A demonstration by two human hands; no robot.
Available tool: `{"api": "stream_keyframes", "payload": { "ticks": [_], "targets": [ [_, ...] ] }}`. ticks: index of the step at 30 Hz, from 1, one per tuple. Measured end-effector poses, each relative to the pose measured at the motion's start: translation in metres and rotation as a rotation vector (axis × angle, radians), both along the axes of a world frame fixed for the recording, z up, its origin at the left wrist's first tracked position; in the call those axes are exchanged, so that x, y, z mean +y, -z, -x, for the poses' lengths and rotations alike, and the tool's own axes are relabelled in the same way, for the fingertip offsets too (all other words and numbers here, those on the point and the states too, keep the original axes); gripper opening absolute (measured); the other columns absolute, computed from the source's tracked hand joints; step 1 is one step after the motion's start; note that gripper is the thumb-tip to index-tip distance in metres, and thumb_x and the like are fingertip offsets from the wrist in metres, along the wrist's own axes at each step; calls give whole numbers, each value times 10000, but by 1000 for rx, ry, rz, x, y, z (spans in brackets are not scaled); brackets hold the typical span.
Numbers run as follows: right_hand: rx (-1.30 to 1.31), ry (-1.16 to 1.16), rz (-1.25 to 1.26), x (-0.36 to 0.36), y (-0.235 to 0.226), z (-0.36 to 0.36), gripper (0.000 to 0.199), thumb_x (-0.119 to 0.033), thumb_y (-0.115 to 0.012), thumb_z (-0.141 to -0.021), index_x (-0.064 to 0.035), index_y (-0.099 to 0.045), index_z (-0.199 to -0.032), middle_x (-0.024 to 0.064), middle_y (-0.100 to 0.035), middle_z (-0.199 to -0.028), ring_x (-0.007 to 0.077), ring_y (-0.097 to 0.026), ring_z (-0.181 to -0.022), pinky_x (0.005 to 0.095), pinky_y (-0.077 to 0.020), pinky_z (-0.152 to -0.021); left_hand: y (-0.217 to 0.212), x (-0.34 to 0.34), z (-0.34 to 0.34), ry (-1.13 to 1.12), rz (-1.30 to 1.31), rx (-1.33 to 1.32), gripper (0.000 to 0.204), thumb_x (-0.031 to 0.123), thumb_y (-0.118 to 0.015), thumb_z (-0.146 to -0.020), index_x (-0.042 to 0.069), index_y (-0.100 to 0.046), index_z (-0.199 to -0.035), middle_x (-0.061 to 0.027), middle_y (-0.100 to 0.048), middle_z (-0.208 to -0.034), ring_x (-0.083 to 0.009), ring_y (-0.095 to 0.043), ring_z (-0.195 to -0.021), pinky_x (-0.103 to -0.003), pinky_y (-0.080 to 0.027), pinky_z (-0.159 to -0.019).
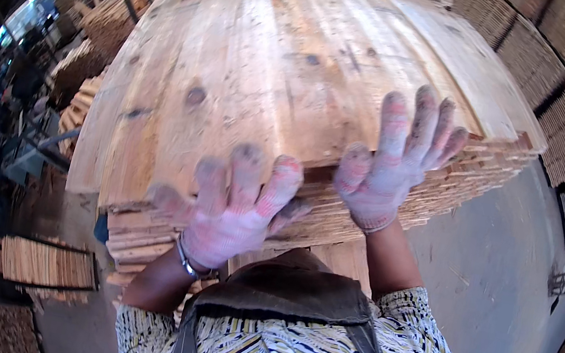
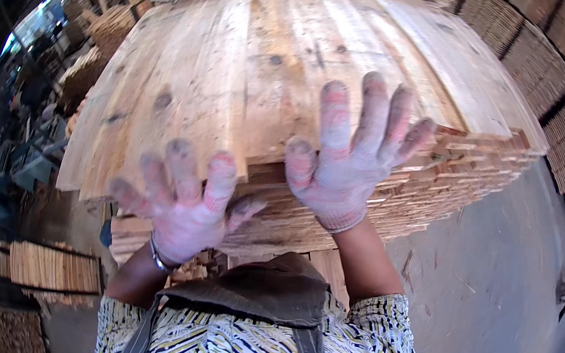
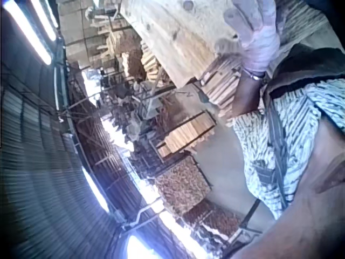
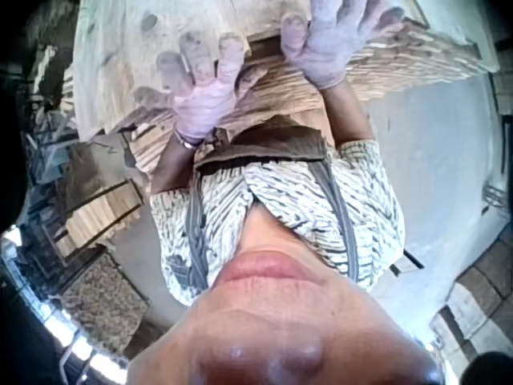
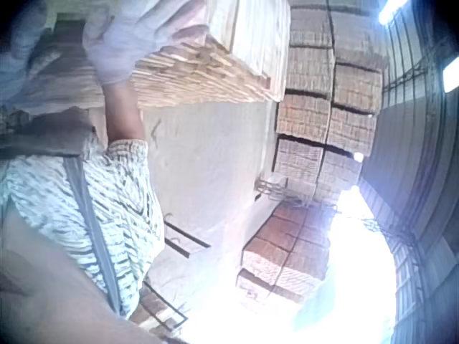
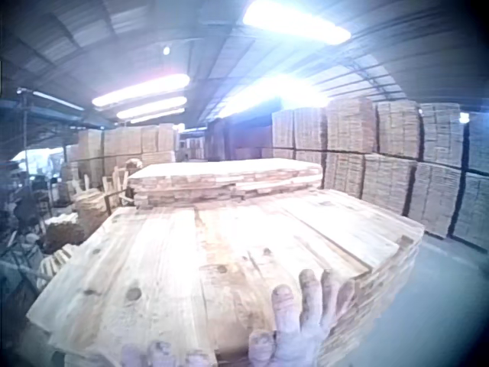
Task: The person repeatedly picks up wooden planks from a large pile and places them onto a growing stack. They handle the planks one at a time, aligning them carefully to build a neat pile in a warehouse setting.
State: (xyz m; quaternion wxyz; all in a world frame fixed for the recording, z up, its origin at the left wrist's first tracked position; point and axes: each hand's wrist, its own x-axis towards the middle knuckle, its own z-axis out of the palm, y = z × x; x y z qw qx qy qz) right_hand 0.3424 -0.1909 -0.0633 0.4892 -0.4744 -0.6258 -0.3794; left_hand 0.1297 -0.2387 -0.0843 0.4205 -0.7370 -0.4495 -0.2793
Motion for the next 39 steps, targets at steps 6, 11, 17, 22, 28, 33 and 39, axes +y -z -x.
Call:
{"api": "stream_keyframes", "payload": {
  "ticks": [6,11,17,22,28,33,39],
  "targets": [
    [-27,1,6,5,-3,5,553,-449,-342,-951,-169,-511,-1397,151,-512,-1389,407,-389,-1347,617,-46,-1153,-29,36,9,125,109,-28,873,648,-615,-794,179,-329,-1472,-227,-425,-1376,-437,-468,-1206,-721,-258,-984],
    [-48,56,24,4,-7,9,528,-419,-323,-949,-191,-543,-1371,105,-537,-1371,366,-423,-1328,589,-66,-1168,-28,33,7,140,124,-67,803,610,-664,-766,167,-448,-1399,-180,-456,-1359,-386,-498,-1179,-672,-323,-989],
    [-54,21,34,7,0,8,516,-406,-331,-983,-140,-549,-1368,147,-464,-1449,370,-353,-1385,568,-143,-1147,-27,4,20,353,144,-99,715,558,-652,-768,104,-508,-1302,-181,-504,-1326,-342,-472,-1235,-671,-264,-1063],
    [-52,-14,-119,20,6,15,594,-450,-283,-999,-76,-503,-1404,253,-392,-1472,431,-323,-1381,593,-172,-1127,4,-15,74,123,-297,-435,934,717,-428,-890,70,-235,-1535,-311,-71,-1576,-538,29,-1436,-726,4,-1090],
    [-16,-14,-6,17,11,12,614,-534,-327,-948,-154,-526,-1387,161,-450,-1457,399,-348,-1370,620,-78,-1146,-15,11,83,-251,-128,-347,825,693,-384,-911,196,-259,-1557,-256,-92,-1606,-511,21,-1457,-696,36,-1101],
    [-35,-14,-33,18,13,13,612,-506,-318,-953,-125,-508,-1393,170,-469,-1434,391,-369,-1362,597,-62,-1159,-22,25,76,-297,-146,-306,728,635,-420,-921,208,-365,-1509,-233,-270,-1558,-462,-297,-1375,-659,-125,-1096],
    [-49,18,69,10,6,15,601,-474,-322,-954,-107,-502,-1394,171,-486,-1409,382,-394,-1343,582,-67,-1168,-35,6,73,-206,14,-242,690,533,-462,-943,61,-430,-1444,-236,-382,-1482,-410,-385,-1329,-593,-230,-1093]
  ]
}}
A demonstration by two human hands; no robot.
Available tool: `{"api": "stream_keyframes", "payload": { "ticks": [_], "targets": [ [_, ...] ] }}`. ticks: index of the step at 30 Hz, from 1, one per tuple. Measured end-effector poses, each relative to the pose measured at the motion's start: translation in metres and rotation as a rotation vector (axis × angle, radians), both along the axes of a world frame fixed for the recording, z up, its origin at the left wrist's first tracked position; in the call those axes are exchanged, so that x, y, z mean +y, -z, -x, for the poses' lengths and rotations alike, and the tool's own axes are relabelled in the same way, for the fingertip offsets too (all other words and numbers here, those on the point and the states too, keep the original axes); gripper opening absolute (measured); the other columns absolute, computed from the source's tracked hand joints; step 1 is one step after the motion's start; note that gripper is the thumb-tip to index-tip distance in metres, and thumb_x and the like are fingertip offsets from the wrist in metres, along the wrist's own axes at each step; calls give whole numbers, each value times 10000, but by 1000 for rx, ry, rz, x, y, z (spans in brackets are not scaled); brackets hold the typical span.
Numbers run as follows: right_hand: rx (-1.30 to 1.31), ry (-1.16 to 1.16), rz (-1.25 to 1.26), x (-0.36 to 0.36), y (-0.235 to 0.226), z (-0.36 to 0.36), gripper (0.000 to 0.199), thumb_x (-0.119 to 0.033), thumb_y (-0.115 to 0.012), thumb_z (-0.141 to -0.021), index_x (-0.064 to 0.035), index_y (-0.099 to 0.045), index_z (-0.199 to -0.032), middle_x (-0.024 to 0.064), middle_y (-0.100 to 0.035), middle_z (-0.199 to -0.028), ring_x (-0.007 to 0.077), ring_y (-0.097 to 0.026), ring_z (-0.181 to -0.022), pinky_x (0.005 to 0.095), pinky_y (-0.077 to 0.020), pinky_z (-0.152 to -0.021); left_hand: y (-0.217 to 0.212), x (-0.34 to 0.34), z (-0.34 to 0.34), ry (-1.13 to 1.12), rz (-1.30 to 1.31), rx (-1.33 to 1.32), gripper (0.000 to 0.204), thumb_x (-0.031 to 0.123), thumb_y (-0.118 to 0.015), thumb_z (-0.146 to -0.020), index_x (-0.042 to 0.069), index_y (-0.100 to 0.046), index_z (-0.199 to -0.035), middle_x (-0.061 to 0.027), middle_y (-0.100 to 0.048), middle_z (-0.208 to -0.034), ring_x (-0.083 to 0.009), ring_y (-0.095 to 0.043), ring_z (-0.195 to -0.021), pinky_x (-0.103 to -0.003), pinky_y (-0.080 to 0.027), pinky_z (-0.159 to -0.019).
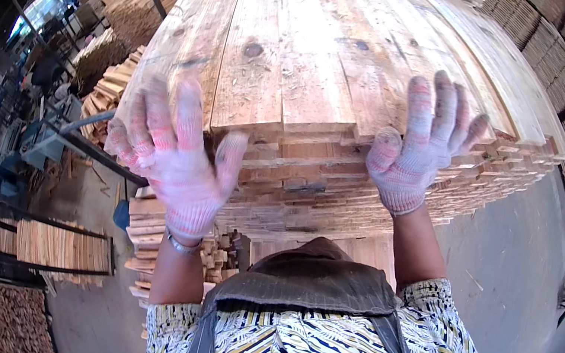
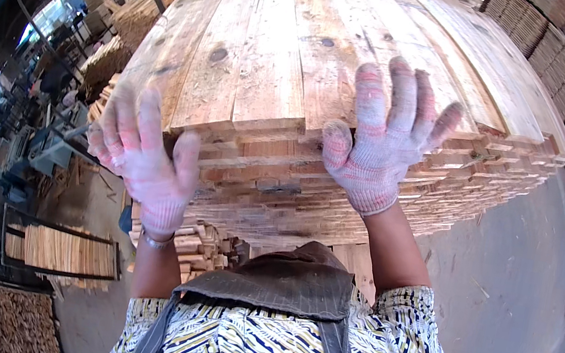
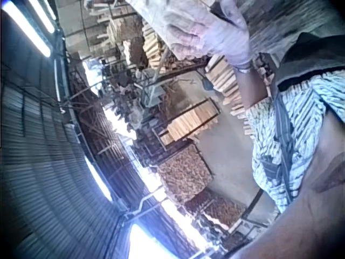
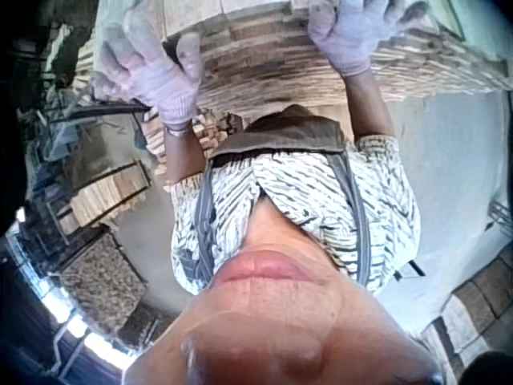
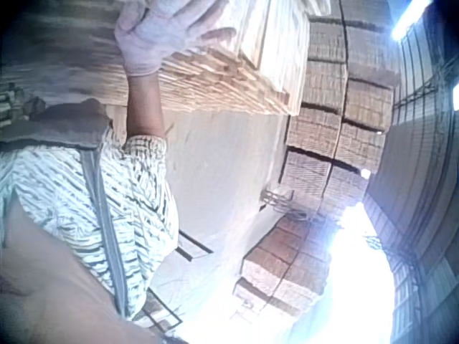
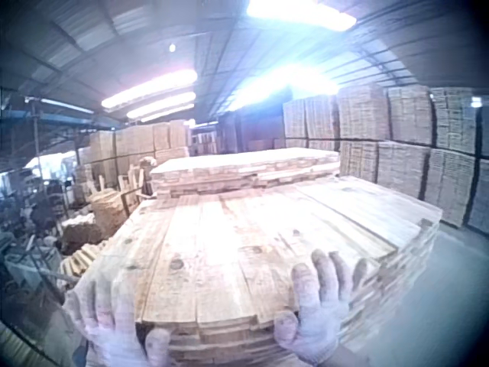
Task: The person repeatedly picks up wooden planks from a large pile and places them onto a growing stack. They handle the planks one at a time, aligning them carefully to build a neat pile in a warehouse setting.
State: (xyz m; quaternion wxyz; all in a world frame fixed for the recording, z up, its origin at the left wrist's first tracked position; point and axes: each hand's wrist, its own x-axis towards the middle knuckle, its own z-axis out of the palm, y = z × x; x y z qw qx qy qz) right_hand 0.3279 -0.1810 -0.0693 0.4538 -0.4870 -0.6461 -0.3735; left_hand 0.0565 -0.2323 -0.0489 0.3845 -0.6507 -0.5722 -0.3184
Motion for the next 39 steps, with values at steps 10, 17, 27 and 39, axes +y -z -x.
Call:
{"api": "stream_keyframes", "payload": {
  "ticks": [10,17,27,39],
  "targets": [
    [196,-421,-18,-41,-34,-99,441,-197,-432,-975,-8,-515,-1364,277,-448,-1403,404,-481,-1276,432,-400,-1056,-97,9,127,600,530,-995,741,528,-397,-1005,-22,-319,-1494,-223,-385,-1501,-314,-358,-1410,-417,-253,-1167],
    [227,-161,-31,-35,-74,-178,353,-219,-511,-985,27,-630,-1208,225,-625,-1205,328,-592,-1163,364,-462,-996,-84,119,105,174,965,-413,318,311,-513,-969,16,-581,-1066,-179,-632,-1061,-292,-592,-986,-404,-447,-898],
    [243,144,716,64,-141,-283,482,-455,-531,-990,-61,-622,-1253,132,-688,-1149,230,-637,-1095,315,-477,-975,-89,159,123,-22,944,39,385,371,-472,-986,21,-538,-1132,-230,-624,-1076,-414,-599,-988,-459,-468,-869],
    [-126,28,1140,251,-96,-259,643,-561,-317,-989,-131,-460,-1445,207,-425,-1480,381,-390,-1375,467,-305,-1141,-63,171,124,-321,903,-209,585,488,-390,-989,44,-416,-1369,-301,-612,-1181,-477,-579,-1084,-527,-441,-901]
  ]
}}
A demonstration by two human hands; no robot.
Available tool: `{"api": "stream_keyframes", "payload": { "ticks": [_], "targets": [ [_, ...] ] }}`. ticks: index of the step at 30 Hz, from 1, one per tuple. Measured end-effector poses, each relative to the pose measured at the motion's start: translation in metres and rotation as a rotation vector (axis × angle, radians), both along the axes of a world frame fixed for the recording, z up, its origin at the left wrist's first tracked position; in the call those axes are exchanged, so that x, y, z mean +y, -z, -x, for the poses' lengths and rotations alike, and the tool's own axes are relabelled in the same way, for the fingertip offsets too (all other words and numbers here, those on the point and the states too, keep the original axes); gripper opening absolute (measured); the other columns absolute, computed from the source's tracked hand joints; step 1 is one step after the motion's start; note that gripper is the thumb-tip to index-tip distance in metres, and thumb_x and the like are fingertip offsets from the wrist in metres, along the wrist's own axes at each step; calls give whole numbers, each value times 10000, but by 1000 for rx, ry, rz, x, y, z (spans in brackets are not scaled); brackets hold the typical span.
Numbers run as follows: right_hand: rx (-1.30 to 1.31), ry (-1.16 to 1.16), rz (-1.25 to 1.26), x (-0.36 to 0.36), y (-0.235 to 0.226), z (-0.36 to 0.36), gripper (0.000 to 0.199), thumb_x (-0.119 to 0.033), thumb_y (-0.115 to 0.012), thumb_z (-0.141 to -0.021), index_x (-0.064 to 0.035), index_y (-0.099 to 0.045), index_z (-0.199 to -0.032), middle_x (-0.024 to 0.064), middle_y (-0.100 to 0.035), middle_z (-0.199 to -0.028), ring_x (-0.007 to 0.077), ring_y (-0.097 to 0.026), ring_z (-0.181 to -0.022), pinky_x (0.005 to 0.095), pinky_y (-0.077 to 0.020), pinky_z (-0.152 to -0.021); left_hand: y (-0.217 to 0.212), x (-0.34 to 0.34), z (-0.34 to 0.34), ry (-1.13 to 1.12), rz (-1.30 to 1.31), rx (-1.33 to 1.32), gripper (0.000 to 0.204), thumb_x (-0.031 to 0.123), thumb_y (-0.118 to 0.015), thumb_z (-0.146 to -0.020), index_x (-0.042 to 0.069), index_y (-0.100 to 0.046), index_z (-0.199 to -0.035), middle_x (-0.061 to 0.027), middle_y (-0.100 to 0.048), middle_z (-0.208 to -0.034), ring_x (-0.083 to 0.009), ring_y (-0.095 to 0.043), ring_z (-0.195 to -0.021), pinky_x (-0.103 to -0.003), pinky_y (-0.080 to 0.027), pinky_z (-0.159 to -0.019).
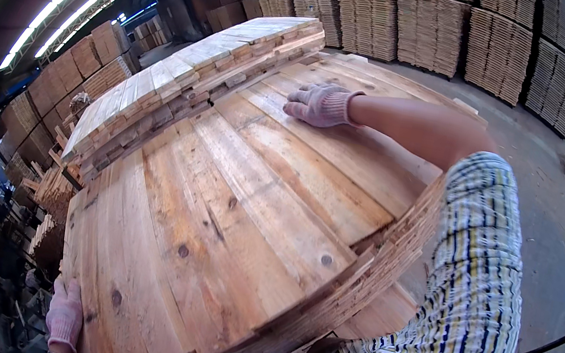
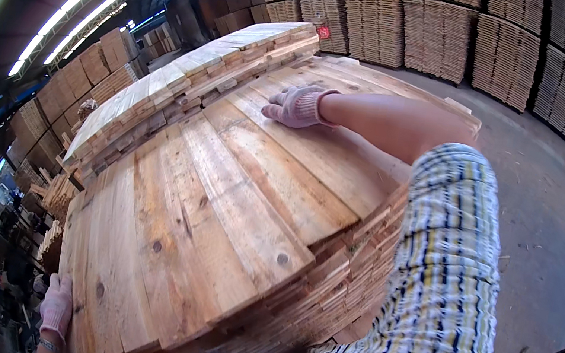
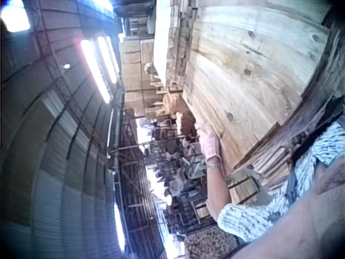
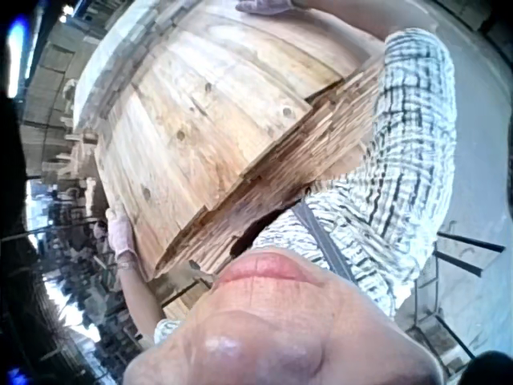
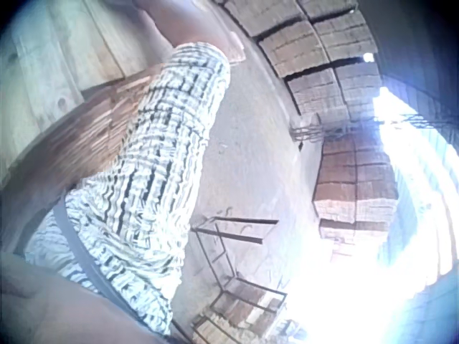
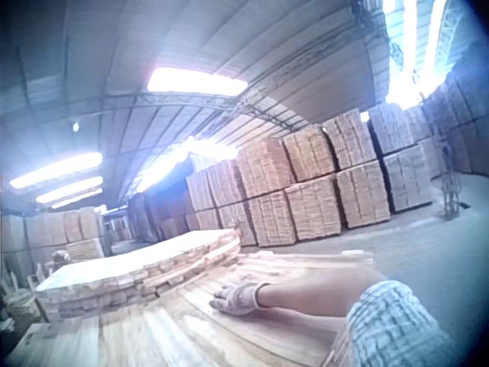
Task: The person repeatedly picks up wooden planks from a large pile and places them onto a growing stack. They handle the planks one at a time, aligning them carefully to build a neat pile in a warehouse setting.
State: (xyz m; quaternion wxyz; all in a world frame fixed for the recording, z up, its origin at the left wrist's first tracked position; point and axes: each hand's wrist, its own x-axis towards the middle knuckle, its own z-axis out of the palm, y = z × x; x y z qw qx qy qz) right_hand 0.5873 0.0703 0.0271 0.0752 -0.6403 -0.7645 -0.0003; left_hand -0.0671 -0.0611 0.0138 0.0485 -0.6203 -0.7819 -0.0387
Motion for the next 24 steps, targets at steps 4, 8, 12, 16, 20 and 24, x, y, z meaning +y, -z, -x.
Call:
{"api": "stream_keyframes", "payload": {
  "ticks": [4,8,12,16,20,24],
  "targets": [
    [-15,81,20,70,-5,-12,610,-539,-314,-1000,-141,-475,-1434,176,-442,-1473,362,-414,-1360,464,-322,-1131,-2,-7,-17,-67,-119,-92,493,470,-380,-1001,53,-484,-1242,-279,-609,-1182,-482,-554,-1100,-511,-447,-883],
    [-49,95,69,134,-3,-30,625,-553,-299,-999,-156,-442,-1460,165,-391,-1515,343,-372,-1397,461,-298,-1150,-17,-16,-43,-122,-51,-97,490,467,-391,-1005,65,-509,-1259,-258,-612,-1210,-458,-561,-1121,-471,-449,-911],
    [-19,158,40,154,-15,-31,668,-607,-286,-981,-182,-421,-1478,153,-370,-1537,346,-351,-1416,460,-284,-1158,-12,-18,-38,-113,-134,-124,479,456,-401,-1002,79,-515,-1274,-256,-621,-1191,-457,-566,-1113,-475,-450,-902],
    [22,179,38,173,-16,-36,689,-626,-289,-970,-183,-416,-1483,136,-401,-1525,345,-385,-1398,466,-287,-1156,-20,-22,-37,17,71,207,333,138,-431,-972,97,-517,-1291,-251,-482,-1351,-392,-594,-1093,-430,-496,-925],
    [26,185,42,195,-5,-49,695,-611,-302,-971,-132,-468,-1447,136,-410,-1520,316,-362,-1417,431,-274,-1164,-29,-19,-66,-145,40,55,349,239,-411,-1004,86,-512,-1301,-229,-480,-1366,-408,-589,-1092,-433,-495,-932],
    [47,145,65,152,-19,-44,704,-604,-281,-983,-126,-407,-1483,137,-361,-1548,328,-308,-1443,453,-237,-1182,-36,-16,-75,-184,96,-24,425,349,-418,-1011,84,-499,-1334,-229,-494,-1376,-428,-548,-1164,-433,-483,-963]
  ]
}}
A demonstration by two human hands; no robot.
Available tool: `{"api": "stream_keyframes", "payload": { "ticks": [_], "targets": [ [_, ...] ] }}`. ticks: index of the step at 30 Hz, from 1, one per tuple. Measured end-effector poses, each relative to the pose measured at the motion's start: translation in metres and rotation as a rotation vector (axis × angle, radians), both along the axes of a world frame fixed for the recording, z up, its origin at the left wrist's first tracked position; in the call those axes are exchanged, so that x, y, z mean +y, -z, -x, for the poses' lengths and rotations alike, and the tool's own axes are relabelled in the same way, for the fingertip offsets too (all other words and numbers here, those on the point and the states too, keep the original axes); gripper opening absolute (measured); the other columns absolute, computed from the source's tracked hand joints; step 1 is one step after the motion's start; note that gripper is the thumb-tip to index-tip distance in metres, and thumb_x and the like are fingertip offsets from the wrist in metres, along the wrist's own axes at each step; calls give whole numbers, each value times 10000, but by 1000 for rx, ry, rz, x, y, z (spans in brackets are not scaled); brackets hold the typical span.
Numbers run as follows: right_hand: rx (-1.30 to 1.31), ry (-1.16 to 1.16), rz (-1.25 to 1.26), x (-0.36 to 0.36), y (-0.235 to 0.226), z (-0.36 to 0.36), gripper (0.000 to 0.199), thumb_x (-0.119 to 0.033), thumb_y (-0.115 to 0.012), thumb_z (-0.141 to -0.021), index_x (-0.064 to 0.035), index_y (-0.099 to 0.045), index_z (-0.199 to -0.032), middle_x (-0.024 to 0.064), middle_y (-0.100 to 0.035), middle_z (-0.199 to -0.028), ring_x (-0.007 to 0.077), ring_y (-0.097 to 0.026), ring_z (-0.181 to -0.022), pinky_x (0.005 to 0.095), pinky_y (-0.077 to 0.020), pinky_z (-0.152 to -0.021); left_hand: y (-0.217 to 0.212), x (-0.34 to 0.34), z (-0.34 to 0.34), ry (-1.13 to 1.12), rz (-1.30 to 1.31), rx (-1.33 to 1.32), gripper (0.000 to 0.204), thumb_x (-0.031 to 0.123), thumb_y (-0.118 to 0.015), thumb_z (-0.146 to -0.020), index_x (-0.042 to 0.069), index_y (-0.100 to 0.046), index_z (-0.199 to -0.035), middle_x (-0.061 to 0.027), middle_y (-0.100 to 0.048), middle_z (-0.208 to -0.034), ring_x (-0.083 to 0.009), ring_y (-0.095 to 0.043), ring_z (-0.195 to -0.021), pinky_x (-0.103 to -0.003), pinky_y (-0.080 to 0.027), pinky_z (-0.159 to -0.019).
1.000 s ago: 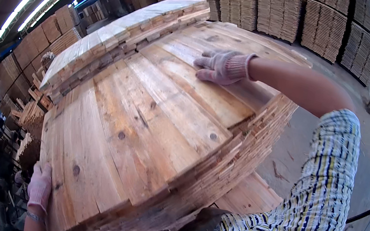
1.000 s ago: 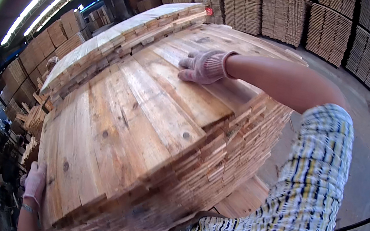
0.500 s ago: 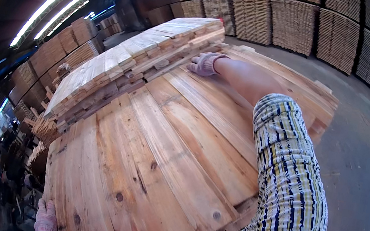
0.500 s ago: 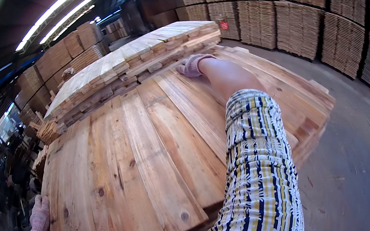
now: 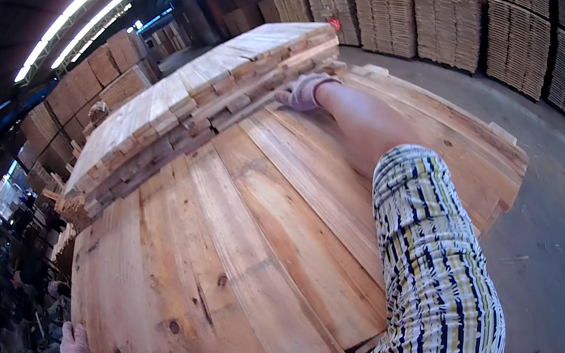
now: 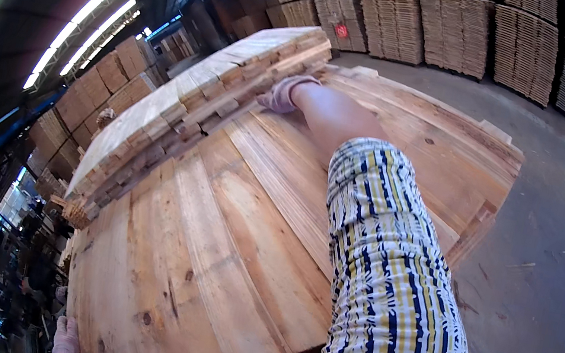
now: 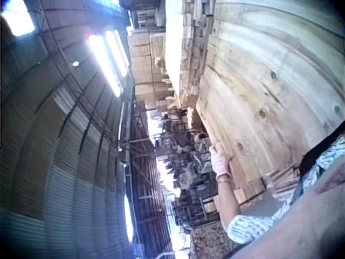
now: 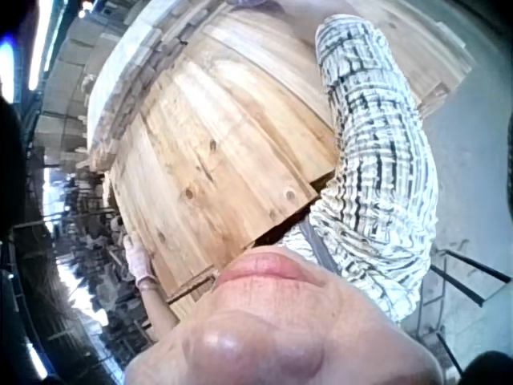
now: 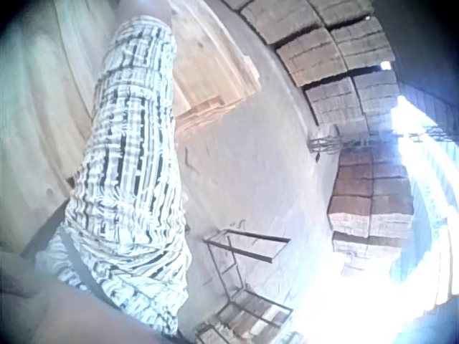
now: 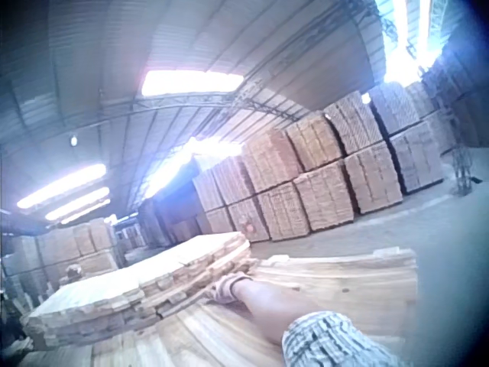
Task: The person repeatedly picks up wooden planks from a large pile and places them onto a growing stack. They handle the planks one at a time, aligning them carefully to build a neat pile in a warehouse setting.
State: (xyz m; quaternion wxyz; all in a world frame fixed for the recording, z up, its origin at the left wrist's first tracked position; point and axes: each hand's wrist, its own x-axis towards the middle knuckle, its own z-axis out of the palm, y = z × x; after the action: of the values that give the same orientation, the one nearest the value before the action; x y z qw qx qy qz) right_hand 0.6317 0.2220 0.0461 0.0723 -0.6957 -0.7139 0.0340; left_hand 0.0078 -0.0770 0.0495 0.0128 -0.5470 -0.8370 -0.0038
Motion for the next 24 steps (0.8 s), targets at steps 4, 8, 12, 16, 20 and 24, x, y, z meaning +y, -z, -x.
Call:
{"api": "stream_keyframes", "payload": {
  "ticks": [4,8,12,16,20,24],
  "targets": [
    [-98,-35,-130,2,-11,-30,591,-509,-275,-1022,-129,-460,-1435,173,-484,-1447,319,-441,-1357,438,-335,-1134,19,-2,36,29,-126,32,457,415,-412,-1004,71,-512,-1287,-245,-580,-1253,-448,-558,-1129,-463,-461,-922],
    [-185,28,91,-67,-18,-156,531,-486,-358,-1009,-116,-538,-1344,164,-617,-1286,340,-598,-1168,444,-459,-1003,8,2,11,-92,-139,-45,578,464,-424,-981,43,-470,-1374,-281,-589,-1255,-455,-558,-1151,-467,-452,-942],
    [-22,288,-74,-137,42,-206,674,-591,-313,-994,-41,-538,-1312,243,-608,-1255,380,-560,-1200,438,-415,-1016,7,11,11,-126,-183,-51,601,466,-478,-953,28,-495,-1365,-272,-590,-1271,-425,-553,-1189,-458,-443,-979],
    [58,422,-48,-171,9,-139,731,-628,-349,-962,-14,-513,-1325,269,-587,-1276,407,-541,-1219,440,-410,-1028,1,13,0,-117,-170,-111,620,462,-491,-929,8,-502,-1352,-286,-591,-1259,-423,-550,-1197,-452,-439,-986],
    [-9,435,-35,-170,12,-117,756,-641,-382,-942,-9,-493,-1341,278,-563,-1308,412,-526,-1241,434,-404,-1041,7,10,25,-88,-238,-153,620,482,-504,-913,-18,-550,-1278,-296,-607,-1215,-430,-556,-1177,-443,-436,-981],
    [-6,374,-10,-171,4,-125,742,-614,-397,-948,5,-482,-1349,276,-558,-1318,408,-513,-1256,429,-395,-1050,13,12,26,-69,-203,-199,636,518,-502,-896,-10,-562,-1244,-304,-606,-1208,-429,-555,-1181,-451,-436,-979]
  ]
}}
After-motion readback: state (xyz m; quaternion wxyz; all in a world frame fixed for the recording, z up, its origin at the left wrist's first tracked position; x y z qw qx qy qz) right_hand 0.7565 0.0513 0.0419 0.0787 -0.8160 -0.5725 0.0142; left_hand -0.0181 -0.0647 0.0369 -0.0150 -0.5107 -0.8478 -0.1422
